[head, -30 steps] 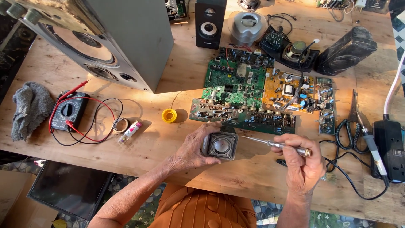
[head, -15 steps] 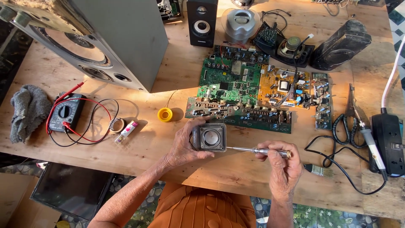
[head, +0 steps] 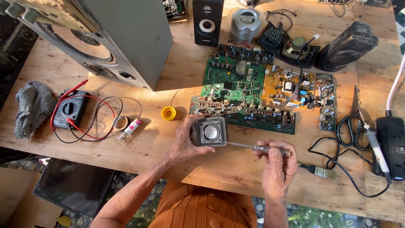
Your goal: The person uses a screwdriver to remove screws from a small square electronic component on a wooden workbench. They then use their fingers to pull out a small cylindrical part from the component and place it on the table. The person continues to unscrew and remove parts from the component.
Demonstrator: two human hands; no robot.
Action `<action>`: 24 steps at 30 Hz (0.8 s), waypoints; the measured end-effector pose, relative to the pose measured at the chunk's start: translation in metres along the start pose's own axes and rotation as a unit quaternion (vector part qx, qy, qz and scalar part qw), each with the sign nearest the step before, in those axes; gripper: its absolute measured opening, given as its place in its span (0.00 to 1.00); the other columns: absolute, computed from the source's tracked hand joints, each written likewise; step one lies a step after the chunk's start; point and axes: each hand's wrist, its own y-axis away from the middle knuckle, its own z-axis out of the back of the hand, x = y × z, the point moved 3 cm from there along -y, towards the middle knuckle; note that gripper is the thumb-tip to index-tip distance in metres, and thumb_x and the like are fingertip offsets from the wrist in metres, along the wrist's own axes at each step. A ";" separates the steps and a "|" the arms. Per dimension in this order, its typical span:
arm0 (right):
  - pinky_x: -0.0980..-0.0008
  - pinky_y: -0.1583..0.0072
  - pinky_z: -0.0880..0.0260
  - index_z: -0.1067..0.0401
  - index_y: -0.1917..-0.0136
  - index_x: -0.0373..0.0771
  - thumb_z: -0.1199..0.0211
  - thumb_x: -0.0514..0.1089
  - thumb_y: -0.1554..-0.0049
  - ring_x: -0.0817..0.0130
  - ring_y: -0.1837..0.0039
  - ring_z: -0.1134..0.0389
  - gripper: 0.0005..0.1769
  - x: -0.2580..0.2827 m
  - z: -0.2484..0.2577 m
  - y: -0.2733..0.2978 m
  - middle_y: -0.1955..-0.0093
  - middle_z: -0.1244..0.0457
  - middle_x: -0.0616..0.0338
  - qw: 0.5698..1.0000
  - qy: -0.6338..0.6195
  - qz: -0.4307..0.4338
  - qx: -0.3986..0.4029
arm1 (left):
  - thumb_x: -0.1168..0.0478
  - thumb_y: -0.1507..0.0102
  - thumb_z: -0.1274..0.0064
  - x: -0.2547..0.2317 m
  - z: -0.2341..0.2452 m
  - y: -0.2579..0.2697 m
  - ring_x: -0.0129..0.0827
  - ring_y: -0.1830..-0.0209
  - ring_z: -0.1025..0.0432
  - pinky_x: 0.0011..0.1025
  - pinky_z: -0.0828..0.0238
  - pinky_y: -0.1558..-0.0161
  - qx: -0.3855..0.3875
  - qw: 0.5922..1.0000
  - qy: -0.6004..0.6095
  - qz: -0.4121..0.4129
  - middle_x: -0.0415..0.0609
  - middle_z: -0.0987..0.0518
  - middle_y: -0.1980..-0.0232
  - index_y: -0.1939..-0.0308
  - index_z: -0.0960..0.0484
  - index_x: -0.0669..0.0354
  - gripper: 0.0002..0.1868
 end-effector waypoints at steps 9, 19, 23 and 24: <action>0.68 0.57 0.22 0.36 0.48 0.33 0.44 0.42 0.37 0.57 0.48 0.28 0.09 0.000 -0.005 0.004 0.50 0.35 0.47 1.000 0.013 0.026 0.005 | 0.39 0.50 0.34 0.003 0.000 0.003 0.46 0.38 0.29 0.41 0.29 0.38 0.006 1.000 0.008 0.002 0.57 0.27 0.38 0.38 0.35 0.58 0.46; 0.67 0.54 0.21 0.38 0.47 0.33 0.45 0.44 0.36 0.58 0.47 0.29 0.11 0.008 0.001 0.006 0.50 0.36 0.43 0.997 0.036 0.071 -0.020 | 0.40 0.49 0.34 -0.001 -0.002 0.009 0.48 0.34 0.31 0.43 0.31 0.36 0.039 0.999 -0.007 0.011 0.58 0.28 0.36 0.36 0.36 0.56 0.45; 0.67 0.54 0.21 0.38 0.47 0.34 0.46 0.42 0.36 0.57 0.48 0.29 0.09 0.010 -0.002 0.007 0.49 0.36 0.41 0.995 0.039 0.089 -0.014 | 0.40 0.47 0.36 -0.007 -0.003 0.008 0.50 0.31 0.33 0.45 0.31 0.35 0.050 0.999 -0.003 0.002 0.59 0.30 0.33 0.36 0.37 0.56 0.44; 0.68 0.54 0.22 0.39 0.47 0.34 0.46 0.42 0.36 0.57 0.51 0.29 0.09 0.011 -0.003 0.007 0.49 0.36 0.40 0.994 0.047 0.094 -0.009 | 0.40 0.46 0.36 -0.009 -0.003 0.008 0.50 0.31 0.33 0.45 0.32 0.35 0.056 0.998 -0.001 0.005 0.59 0.30 0.32 0.36 0.37 0.56 0.43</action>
